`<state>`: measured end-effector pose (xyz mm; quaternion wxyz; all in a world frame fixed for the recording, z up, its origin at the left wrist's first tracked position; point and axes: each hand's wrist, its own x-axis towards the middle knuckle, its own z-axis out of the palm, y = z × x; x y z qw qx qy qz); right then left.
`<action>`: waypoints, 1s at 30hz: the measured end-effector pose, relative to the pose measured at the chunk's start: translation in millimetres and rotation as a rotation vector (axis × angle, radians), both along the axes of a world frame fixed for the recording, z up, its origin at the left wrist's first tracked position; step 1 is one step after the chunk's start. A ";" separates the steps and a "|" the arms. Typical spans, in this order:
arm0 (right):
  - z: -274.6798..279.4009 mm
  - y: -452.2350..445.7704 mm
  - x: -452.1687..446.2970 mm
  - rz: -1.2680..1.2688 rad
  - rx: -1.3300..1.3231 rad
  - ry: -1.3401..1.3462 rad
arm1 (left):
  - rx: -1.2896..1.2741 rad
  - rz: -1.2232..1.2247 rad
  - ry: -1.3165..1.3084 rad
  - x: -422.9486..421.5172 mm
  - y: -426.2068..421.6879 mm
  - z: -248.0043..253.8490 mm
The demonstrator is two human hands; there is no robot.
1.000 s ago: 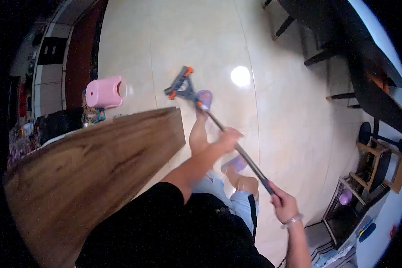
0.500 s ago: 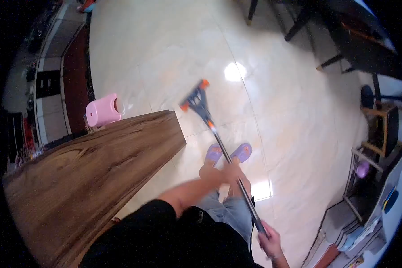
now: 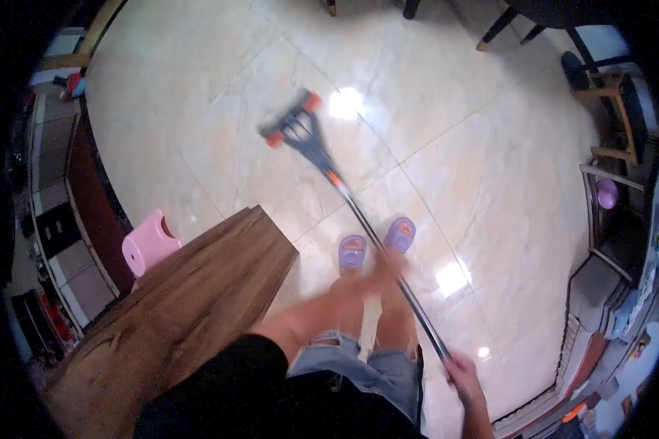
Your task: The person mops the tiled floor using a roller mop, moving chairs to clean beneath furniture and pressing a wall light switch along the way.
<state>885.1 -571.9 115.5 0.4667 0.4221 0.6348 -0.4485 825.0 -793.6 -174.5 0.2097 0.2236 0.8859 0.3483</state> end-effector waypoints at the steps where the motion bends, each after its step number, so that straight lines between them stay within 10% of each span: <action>1: 51.3 31.6 28.6 0.088 0.154 -0.207 | 0.295 -0.061 -0.021 52.4 47.0 32.5; 3: 157.6 79.1 90.2 -0.126 0.330 -0.196 | 0.846 -0.199 -0.032 130.1 107.4 100.6; 4: 208.4 73.5 72.8 -0.094 0.352 -0.244 | 0.372 -0.634 -0.232 80.9 113.7 192.9; 8: 240.4 84.4 139.5 -0.182 0.367 -0.168 | 0.312 -0.868 -0.568 88.2 134.2 216.5; 13: 123.9 2.7 142.8 -0.180 0.196 -0.043 | 0.258 -0.610 0.184 106.3 44.9 64.3; 16: 38.0 -64.8 42.7 -0.313 -0.282 0.243 | -0.075 -0.515 0.326 -39.4 -78.2 36.2; 18: -24.9 -100.2 -35.5 0.167 -0.373 0.797 | -0.493 -0.138 0.105 -146.5 -130.3 51.7; 19: -44.6 -120.8 -75.1 0.103 -0.387 0.898 | -0.540 0.163 0.341 -168.1 -152.3 38.5; 21: -22.7 -135.6 -155.2 0.236 -0.180 0.775 | -0.865 0.375 0.016 -233.7 -125.1 109.6; 25: -56.9 -63.9 -120.7 0.023 -0.247 0.756 | -0.923 0.036 0.271 -225.5 -66.7 64.3; 26: -59.0 -30.2 -78.3 -0.062 -0.309 0.672 | -0.498 0.164 0.260 -204.9 -53.2 -8.6; 30: 4.1 64.3 117.5 -0.189 0.058 0.205 | -0.248 -0.348 0.208 27.8 109.5 -69.1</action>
